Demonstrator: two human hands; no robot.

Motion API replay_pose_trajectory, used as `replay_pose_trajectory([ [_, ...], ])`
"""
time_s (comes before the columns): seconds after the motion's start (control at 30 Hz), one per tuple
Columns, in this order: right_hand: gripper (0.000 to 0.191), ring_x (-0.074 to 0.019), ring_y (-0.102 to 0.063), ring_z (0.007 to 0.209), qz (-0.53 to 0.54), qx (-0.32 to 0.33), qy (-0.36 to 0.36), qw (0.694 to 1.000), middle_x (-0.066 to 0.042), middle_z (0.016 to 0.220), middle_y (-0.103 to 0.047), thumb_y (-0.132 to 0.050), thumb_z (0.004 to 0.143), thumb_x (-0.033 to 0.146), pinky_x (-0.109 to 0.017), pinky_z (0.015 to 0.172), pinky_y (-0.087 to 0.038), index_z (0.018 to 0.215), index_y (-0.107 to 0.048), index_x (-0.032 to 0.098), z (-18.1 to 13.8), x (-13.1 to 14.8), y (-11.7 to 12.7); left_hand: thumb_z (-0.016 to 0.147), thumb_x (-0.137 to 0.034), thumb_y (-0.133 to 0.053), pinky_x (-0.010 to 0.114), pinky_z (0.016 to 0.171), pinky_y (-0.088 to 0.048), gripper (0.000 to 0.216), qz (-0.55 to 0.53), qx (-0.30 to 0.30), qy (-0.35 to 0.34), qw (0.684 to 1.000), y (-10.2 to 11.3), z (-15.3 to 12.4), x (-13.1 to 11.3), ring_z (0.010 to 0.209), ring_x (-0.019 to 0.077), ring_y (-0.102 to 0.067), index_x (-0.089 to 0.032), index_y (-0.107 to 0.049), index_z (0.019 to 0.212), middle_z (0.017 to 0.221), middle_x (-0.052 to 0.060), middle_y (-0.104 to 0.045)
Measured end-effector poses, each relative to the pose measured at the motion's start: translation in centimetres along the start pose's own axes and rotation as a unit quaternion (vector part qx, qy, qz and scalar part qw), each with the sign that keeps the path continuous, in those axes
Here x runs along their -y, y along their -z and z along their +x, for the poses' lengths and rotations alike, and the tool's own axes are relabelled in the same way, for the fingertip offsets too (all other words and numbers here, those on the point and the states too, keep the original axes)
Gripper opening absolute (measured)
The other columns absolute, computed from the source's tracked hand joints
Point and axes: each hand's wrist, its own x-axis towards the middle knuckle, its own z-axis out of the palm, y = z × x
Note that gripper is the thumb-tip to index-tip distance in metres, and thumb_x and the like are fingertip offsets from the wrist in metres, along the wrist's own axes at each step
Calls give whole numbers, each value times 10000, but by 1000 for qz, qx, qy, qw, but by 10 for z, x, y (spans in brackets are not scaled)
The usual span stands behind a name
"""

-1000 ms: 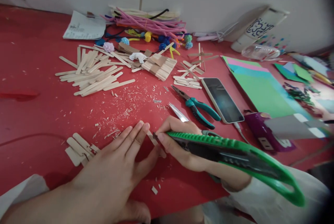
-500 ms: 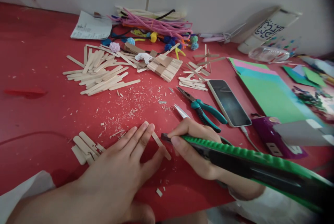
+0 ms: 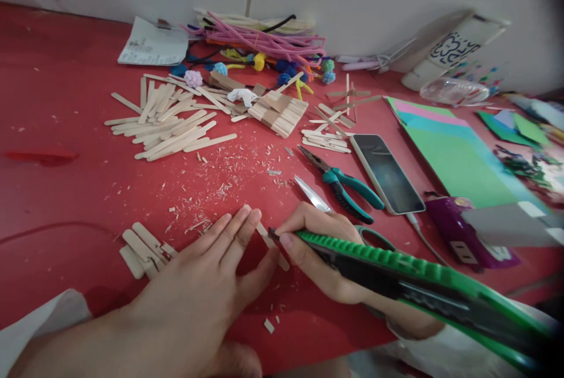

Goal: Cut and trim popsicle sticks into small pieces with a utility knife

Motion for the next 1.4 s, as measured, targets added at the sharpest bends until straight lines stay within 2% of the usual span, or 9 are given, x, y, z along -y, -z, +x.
replay_pose_trajectory([
  [0.3, 115, -63, -446, 391, -60, 3, 11, 998, 46, 535, -493, -412, 853, 194, -185, 375, -310, 752, -467, 192, 7, 8, -2, 558, -676, -701, 510, 1066, -278, 1052, 21, 31, 9, 999, 8, 2, -4, 1350, 398, -220, -168, -358, 1413, 1456, 245, -259],
  [0.5, 170, -70, -499, 440, 76, 28, -94, 992, 64, 522, -517, -427, 916, 274, -190, 431, -382, 763, -454, 204, 9, 1, -1, 556, -673, -703, 524, 1049, -300, 1009, 31, 34, 11, 999, 8, 3, -3, 1335, 407, -259, -200, -399, 1394, 1455, 237, -276],
  [0.6, 207, -66, -488, 422, 138, 4, -115, 984, 64, 514, -523, -430, 919, 312, -190, 421, -395, 748, -460, 200, 7, 5, 0, 574, -693, -677, 526, 1047, -303, 978, 42, 26, 16, 999, 6, 2, -3, 1333, 406, -268, -201, -424, 1380, 1454, 235, -282],
  [0.73, 133, -67, -486, 420, 109, -77, -79, 988, 40, 549, -564, -484, 885, 238, -198, 405, -389, 766, -523, 195, -1, 17, 7, 569, -681, -688, 533, 1027, -326, 1007, 51, 23, 9, 998, 5, 1, -4, 1330, 416, -275, -153, -418, 1382, 1439, 270, -296],
  [1.03, 142, -61, -488, 441, 103, -127, -44, 986, 41, 585, -562, -493, 886, 256, -205, 431, -383, 770, -530, 184, 2, 9, 11, 520, -838, -552, 545, 986, -371, 976, 94, -163, -5, 982, -10, -4, 7, 1247, 414, -427, -255, -531, 1302, 1354, 202, -491],
  [1.1, 140, -56, -489, 447, 123, -127, -37, 984, 46, 581, -560, -495, 888, 245, -201, 444, -385, 765, -523, 185, 3, 8, 10, 667, -714, -584, 522, 933, -431, 806, 134, -196, 4, 971, -11, -4, 9, 1149, 395, -526, -205, -544, 1292, 1260, 210, -566],
  [1.2, 146, -58, -489, 461, 136, -126, -35, 982, 47, 571, -559, -497, 884, 254, -205, 467, -389, 759, -521, 183, 4, 9, 8, 865, -209, -450, 478, 864, -489, 395, 211, -233, 14, 949, -9, -3, 12, 1055, 353, -598, -78, -595, 1208, 1171, 229, -615],
  [1.27, 149, -63, -488, 470, 128, -122, -43, 983, 43, 567, -558, -493, 882, 257, -212, 480, -391, 757, -524, 181, 5, 10, 8, 797, -15, -316, 462, 844, -506, 449, 241, -257, -3, 936, -7, -1, 16, 1047, 336, -609, -25, -634, 1114, 1136, 230, -634],
  [1.4, 143, -74, -496, 504, 90, -99, -40, 990, 37, 587, -549, -488, 881, 251, -222, 501, -393, 761, -526, 183, 5, 11, 11, 758, 44, -279, 417, 610, -554, 457, 259, -272, 3, 927, 0, 1, 21, 783, 302, -678, -56, -671, 969, 891, 172, -701],
])
